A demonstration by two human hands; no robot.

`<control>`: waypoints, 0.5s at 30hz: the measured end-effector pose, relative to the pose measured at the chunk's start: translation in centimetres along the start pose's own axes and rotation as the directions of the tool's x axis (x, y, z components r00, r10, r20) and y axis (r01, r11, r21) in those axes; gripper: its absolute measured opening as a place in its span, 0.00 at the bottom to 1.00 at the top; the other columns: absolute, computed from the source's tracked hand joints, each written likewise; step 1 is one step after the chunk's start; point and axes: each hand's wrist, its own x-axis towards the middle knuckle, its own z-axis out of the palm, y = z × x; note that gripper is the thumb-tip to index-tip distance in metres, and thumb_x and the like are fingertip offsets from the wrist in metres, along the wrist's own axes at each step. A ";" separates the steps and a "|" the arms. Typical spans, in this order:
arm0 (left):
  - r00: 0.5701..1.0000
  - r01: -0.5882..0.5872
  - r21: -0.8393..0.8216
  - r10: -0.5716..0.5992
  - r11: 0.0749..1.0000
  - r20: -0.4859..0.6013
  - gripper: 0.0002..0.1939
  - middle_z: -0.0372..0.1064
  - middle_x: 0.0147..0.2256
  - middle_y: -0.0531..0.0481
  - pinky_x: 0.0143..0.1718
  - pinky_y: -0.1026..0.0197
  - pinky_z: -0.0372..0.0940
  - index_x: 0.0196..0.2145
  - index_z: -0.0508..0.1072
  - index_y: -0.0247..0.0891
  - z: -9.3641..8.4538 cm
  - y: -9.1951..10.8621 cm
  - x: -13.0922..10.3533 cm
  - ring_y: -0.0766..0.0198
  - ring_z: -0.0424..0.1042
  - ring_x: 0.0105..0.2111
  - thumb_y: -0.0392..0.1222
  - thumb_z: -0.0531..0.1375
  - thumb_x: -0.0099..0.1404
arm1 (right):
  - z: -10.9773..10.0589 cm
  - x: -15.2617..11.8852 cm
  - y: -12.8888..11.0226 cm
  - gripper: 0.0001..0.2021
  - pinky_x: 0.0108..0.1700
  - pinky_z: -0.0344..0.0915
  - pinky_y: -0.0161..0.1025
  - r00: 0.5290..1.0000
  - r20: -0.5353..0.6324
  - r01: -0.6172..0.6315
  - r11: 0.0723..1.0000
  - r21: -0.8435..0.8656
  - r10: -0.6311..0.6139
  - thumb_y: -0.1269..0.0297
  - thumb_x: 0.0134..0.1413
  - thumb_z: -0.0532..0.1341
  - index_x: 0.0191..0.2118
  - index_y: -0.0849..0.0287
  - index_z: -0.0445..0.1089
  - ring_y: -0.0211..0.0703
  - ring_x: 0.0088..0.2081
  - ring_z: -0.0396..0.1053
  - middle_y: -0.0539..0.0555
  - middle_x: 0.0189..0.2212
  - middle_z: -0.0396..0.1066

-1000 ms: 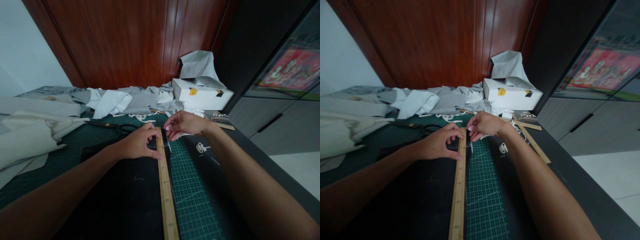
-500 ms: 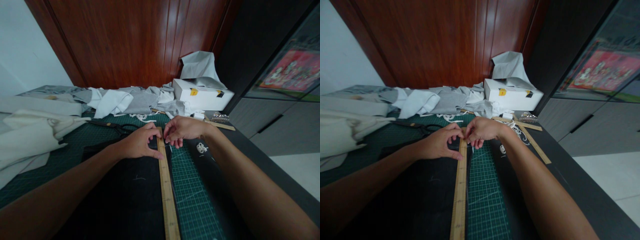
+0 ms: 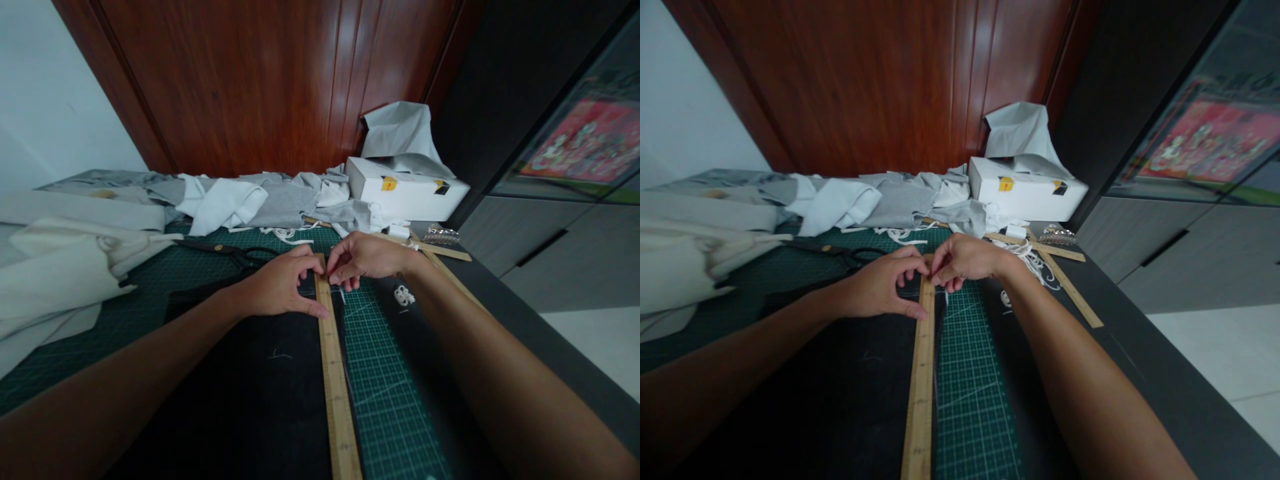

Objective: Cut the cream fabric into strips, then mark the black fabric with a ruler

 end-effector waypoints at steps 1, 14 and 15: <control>1.000 0.001 0.001 -0.001 1.000 -0.001 0.35 0.61 0.41 0.50 0.34 0.61 0.63 0.45 0.74 0.40 0.0 0.0 0.0 0.62 0.65 0.36 0.66 0.73 0.48 | -0.1 0.1 0.2 0.08 0.26 0.70 0.33 1.000 -0.005 0.004 1.000 0.008 -0.003 0.64 0.45 0.74 0.31 0.60 0.76 0.36 0.24 0.73 0.47 0.20 0.75; 1.000 0.000 -0.015 0.000 1.000 0.000 0.34 0.60 0.39 0.51 0.33 0.61 0.62 0.44 0.75 0.41 0.0 -0.1 0.0 0.63 0.63 0.35 0.66 0.72 0.48 | -0.5 0.2 0.8 0.12 0.30 0.74 0.36 0.995 0.091 -0.039 0.998 0.048 0.035 0.64 0.43 0.76 0.34 0.62 0.77 0.39 0.26 0.76 0.49 0.24 0.78; 1.000 0.001 -0.016 -0.001 1.000 -0.001 0.34 0.60 0.39 0.51 0.33 0.61 0.63 0.44 0.75 0.40 0.0 -0.1 0.0 0.63 0.63 0.35 0.66 0.73 0.48 | -0.4 0.1 0.7 0.12 0.29 0.74 0.36 0.994 0.101 -0.039 0.998 0.040 0.035 0.64 0.43 0.76 0.33 0.62 0.77 0.39 0.25 0.76 0.49 0.23 0.78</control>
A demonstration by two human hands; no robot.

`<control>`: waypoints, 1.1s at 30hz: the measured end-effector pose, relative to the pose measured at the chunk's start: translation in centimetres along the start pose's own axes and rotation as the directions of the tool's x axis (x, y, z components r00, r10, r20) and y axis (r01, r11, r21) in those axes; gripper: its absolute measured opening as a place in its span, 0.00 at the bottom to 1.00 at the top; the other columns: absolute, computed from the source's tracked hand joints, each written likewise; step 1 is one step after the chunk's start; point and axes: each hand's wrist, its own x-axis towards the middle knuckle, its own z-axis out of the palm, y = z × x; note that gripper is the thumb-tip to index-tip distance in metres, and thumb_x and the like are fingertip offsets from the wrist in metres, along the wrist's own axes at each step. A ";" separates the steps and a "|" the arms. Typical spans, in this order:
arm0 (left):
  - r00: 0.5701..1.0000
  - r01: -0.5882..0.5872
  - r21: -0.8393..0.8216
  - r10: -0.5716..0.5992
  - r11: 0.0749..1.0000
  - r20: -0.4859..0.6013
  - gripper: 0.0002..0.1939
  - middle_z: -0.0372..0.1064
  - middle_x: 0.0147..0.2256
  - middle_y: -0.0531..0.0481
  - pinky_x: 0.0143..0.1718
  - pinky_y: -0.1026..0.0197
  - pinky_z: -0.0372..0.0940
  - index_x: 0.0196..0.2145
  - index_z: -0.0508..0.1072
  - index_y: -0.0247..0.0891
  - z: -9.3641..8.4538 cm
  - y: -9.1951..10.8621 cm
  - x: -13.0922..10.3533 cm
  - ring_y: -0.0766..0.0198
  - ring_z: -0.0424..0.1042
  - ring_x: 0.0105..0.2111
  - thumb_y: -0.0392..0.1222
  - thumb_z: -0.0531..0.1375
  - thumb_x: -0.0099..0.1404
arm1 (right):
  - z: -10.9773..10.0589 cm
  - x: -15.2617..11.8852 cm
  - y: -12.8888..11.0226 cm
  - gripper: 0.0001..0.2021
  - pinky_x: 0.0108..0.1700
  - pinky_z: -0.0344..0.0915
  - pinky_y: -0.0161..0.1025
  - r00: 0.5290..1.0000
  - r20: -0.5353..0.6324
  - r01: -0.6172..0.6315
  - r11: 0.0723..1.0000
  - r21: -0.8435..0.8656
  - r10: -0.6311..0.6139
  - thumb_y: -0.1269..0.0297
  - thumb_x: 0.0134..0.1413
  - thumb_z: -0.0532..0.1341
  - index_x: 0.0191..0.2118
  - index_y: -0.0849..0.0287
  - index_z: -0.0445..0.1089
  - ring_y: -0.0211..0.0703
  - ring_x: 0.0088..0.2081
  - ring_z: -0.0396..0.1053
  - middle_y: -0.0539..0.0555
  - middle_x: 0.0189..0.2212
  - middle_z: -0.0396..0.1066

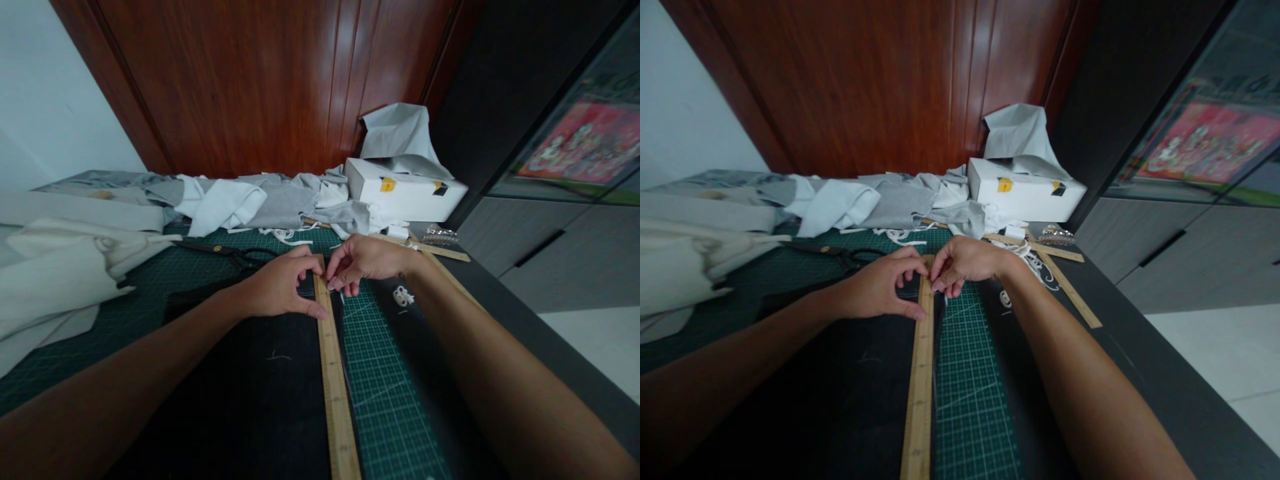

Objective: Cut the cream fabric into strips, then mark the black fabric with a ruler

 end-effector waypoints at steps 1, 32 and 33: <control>1.000 0.001 -0.001 -0.001 1.000 0.000 0.34 0.60 0.39 0.51 0.33 0.61 0.63 0.43 0.74 0.40 0.0 0.0 0.0 0.63 0.63 0.35 0.66 0.73 0.47 | 0.0 -0.1 -0.1 0.11 0.28 0.73 0.35 1.000 0.009 0.001 1.000 -0.009 -0.001 0.65 0.43 0.75 0.33 0.62 0.77 0.38 0.24 0.75 0.48 0.22 0.77; 1.000 0.016 -0.032 -0.016 0.999 -0.019 0.33 0.63 0.40 0.51 0.35 0.61 0.62 0.43 0.75 0.40 -0.1 0.4 0.0 0.61 0.65 0.36 0.64 0.75 0.45 | 0.6 1.4 0.5 0.08 0.28 0.71 0.37 0.999 0.017 0.040 0.998 -0.038 -0.040 0.64 0.48 0.72 0.31 0.61 0.75 0.39 0.26 0.74 0.49 0.24 0.76; 1.000 0.006 -0.037 -0.007 0.999 -0.013 0.33 0.63 0.40 0.50 0.36 0.61 0.62 0.43 0.76 0.40 -0.1 0.4 -0.1 0.60 0.65 0.38 0.64 0.74 0.47 | 0.5 1.5 0.5 0.09 0.29 0.71 0.37 0.999 0.018 0.039 0.999 -0.033 -0.039 0.63 0.48 0.72 0.31 0.61 0.75 0.39 0.26 0.74 0.50 0.24 0.76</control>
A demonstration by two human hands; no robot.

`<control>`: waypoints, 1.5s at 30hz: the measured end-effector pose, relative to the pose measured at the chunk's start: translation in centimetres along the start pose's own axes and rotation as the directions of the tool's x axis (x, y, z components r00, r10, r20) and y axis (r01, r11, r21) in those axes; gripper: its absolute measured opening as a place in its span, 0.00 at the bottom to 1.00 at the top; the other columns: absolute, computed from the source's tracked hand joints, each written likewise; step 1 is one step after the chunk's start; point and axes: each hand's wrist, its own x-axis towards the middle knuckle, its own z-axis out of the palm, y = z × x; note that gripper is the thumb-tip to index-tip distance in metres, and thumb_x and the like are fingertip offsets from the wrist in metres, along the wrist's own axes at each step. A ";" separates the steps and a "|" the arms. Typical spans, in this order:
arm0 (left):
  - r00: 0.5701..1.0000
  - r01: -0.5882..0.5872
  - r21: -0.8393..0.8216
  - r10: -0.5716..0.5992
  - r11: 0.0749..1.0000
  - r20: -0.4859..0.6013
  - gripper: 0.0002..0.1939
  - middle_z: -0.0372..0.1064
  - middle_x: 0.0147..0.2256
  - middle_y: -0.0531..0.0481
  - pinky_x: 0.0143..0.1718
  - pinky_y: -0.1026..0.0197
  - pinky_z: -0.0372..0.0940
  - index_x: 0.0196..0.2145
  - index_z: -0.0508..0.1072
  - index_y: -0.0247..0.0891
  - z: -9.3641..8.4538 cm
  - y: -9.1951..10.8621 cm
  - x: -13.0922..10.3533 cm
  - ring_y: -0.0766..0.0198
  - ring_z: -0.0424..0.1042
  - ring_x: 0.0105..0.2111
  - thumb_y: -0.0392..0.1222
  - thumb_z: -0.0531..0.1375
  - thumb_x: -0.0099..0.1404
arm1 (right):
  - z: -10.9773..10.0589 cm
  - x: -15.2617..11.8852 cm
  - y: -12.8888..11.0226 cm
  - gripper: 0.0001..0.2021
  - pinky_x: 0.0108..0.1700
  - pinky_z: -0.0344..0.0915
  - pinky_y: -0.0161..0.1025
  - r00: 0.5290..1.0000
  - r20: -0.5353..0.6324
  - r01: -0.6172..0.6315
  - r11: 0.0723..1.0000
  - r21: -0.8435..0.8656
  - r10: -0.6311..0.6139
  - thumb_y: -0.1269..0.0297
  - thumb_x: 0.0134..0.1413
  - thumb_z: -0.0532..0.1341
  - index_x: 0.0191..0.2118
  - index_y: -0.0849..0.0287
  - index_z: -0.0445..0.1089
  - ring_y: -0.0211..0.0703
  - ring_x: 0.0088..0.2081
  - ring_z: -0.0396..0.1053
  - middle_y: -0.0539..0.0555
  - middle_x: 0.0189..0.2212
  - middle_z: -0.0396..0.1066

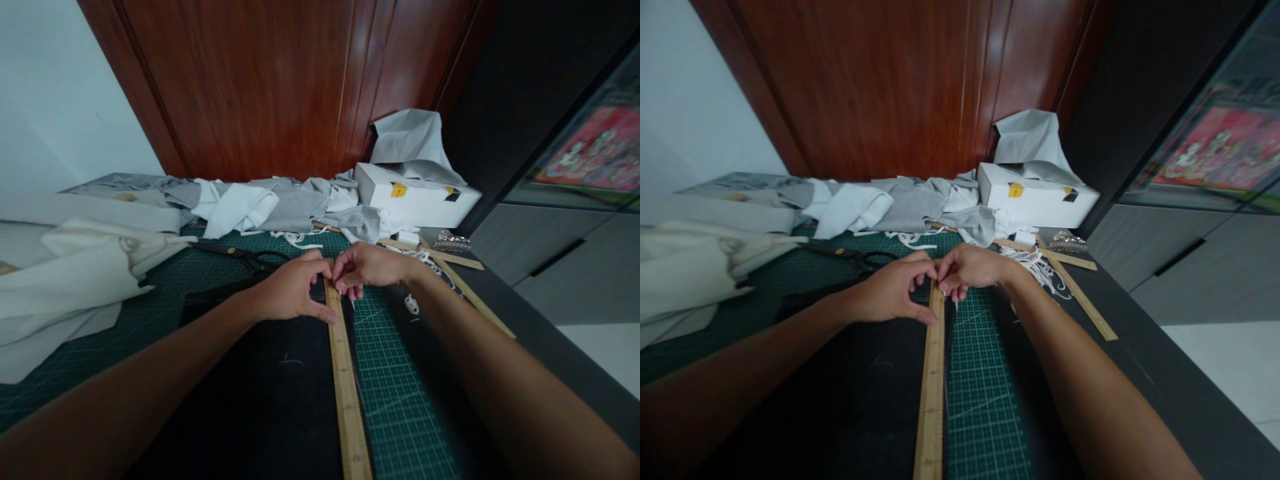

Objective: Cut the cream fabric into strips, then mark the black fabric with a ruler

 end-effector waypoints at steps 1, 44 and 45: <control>1.000 -0.006 -0.004 0.006 1.000 0.005 0.32 0.64 0.41 0.50 0.36 0.61 0.62 0.43 0.76 0.41 0.0 0.0 0.0 0.60 0.66 0.39 0.64 0.74 0.47 | -0.2 0.1 0.1 0.10 0.29 0.71 0.36 1.000 0.000 -0.002 1.000 0.004 0.002 0.62 0.47 0.73 0.31 0.61 0.75 0.39 0.26 0.74 0.50 0.24 0.76; 0.999 0.042 0.013 -0.042 0.999 -0.004 0.34 0.62 0.40 0.50 0.34 0.60 0.60 0.42 0.75 0.39 0.0 0.1 0.1 0.62 0.63 0.35 0.65 0.74 0.45 | -2.6 1.1 0.6 0.15 0.34 0.76 0.37 0.998 -0.007 -0.057 0.994 0.096 0.058 0.62 0.38 0.78 0.33 0.61 0.77 0.39 0.28 0.78 0.50 0.28 0.81; 0.999 0.039 0.008 -0.039 0.999 -0.007 0.34 0.62 0.40 0.50 0.35 0.60 0.61 0.42 0.76 0.39 0.1 0.1 0.1 0.62 0.63 0.35 0.65 0.74 0.45 | -2.8 1.4 0.6 0.16 0.35 0.76 0.37 0.998 -0.011 -0.061 0.994 0.092 0.062 0.62 0.37 0.78 0.33 0.61 0.77 0.39 0.28 0.78 0.50 0.28 0.81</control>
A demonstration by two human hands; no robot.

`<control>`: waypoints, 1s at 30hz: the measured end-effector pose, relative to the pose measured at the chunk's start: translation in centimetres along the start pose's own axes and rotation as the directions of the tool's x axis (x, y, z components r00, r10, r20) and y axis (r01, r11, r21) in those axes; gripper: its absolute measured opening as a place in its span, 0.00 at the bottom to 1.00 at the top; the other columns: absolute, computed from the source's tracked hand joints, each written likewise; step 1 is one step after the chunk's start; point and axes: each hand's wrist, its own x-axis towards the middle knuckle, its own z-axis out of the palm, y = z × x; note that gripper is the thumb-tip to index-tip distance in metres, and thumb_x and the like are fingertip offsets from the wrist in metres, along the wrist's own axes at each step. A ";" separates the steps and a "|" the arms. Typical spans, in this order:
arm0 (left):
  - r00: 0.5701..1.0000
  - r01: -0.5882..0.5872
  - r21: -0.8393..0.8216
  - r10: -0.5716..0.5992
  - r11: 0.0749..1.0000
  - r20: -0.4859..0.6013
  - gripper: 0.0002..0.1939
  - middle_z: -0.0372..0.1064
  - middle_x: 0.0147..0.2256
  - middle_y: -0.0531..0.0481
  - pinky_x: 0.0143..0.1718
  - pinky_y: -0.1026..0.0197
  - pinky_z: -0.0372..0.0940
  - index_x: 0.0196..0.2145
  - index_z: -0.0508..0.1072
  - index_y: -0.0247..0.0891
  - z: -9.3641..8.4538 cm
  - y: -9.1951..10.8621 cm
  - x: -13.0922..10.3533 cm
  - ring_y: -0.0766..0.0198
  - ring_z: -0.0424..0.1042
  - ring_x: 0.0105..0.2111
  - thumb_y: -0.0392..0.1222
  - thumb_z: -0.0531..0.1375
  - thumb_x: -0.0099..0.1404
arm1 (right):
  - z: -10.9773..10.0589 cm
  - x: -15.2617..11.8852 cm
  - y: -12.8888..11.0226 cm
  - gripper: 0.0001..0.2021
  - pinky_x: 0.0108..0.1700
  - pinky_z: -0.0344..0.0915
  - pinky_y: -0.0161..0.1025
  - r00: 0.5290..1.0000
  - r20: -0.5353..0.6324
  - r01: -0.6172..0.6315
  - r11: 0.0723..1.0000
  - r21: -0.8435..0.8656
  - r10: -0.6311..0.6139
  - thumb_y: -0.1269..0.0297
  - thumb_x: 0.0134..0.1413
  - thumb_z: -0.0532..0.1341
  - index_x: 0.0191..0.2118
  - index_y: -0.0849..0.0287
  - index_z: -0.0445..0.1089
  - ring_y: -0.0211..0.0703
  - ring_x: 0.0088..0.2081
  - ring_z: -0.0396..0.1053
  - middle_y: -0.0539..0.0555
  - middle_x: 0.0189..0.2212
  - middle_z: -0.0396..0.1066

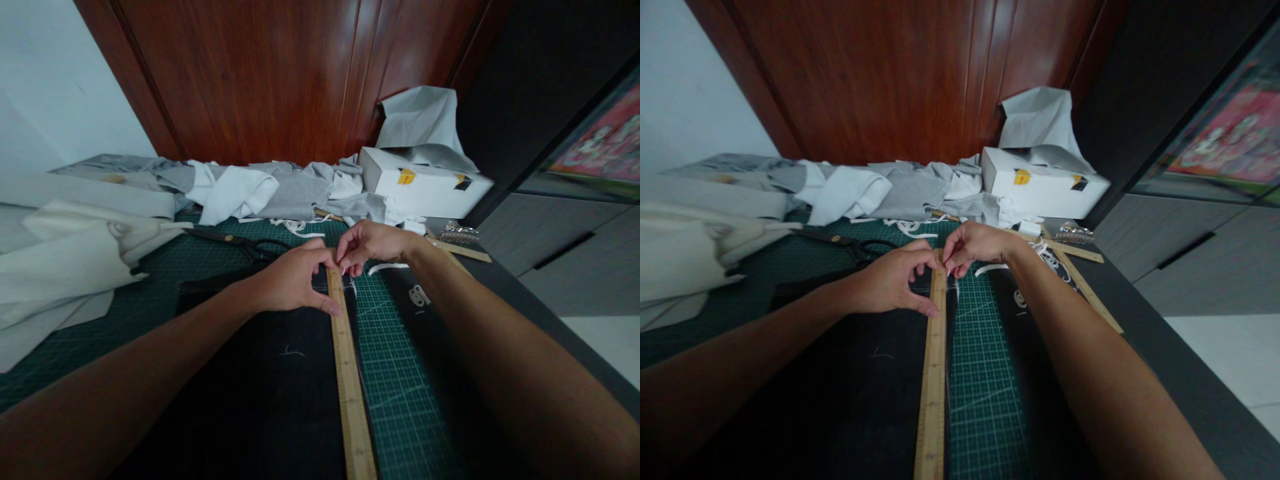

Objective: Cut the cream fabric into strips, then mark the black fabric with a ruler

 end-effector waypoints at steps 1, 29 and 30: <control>1.000 -0.002 -0.004 0.002 1.000 -0.002 0.34 0.62 0.40 0.50 0.35 0.60 0.61 0.42 0.76 0.39 0.0 0.0 0.0 0.62 0.63 0.35 0.65 0.74 0.45 | -0.2 0.2 0.0 0.16 0.35 0.76 0.37 1.000 -0.005 -0.004 1.000 -0.004 0.004 0.62 0.37 0.78 0.32 0.61 0.77 0.39 0.28 0.78 0.50 0.28 0.81; 0.998 -0.066 0.004 0.066 0.998 -0.002 0.32 0.61 0.39 0.51 0.35 0.60 0.63 0.40 0.72 0.38 0.1 -0.4 0.2 0.62 0.64 0.35 0.63 0.74 0.47 | -2.9 3.7 -0.5 0.10 0.34 0.81 0.36 0.965 -0.261 0.004 0.998 -0.056 -0.018 0.75 0.33 0.76 0.26 0.64 0.76 0.43 0.27 0.79 0.55 0.23 0.78; 0.998 -0.064 0.002 0.064 0.998 0.000 0.32 0.61 0.39 0.52 0.35 0.60 0.62 0.40 0.72 0.38 0.1 -0.4 0.2 0.62 0.64 0.35 0.63 0.74 0.47 | -3.0 3.8 -0.5 0.10 0.32 0.80 0.34 0.959 -0.284 0.009 0.998 -0.063 -0.026 0.76 0.33 0.75 0.25 0.64 0.76 0.42 0.26 0.78 0.55 0.21 0.77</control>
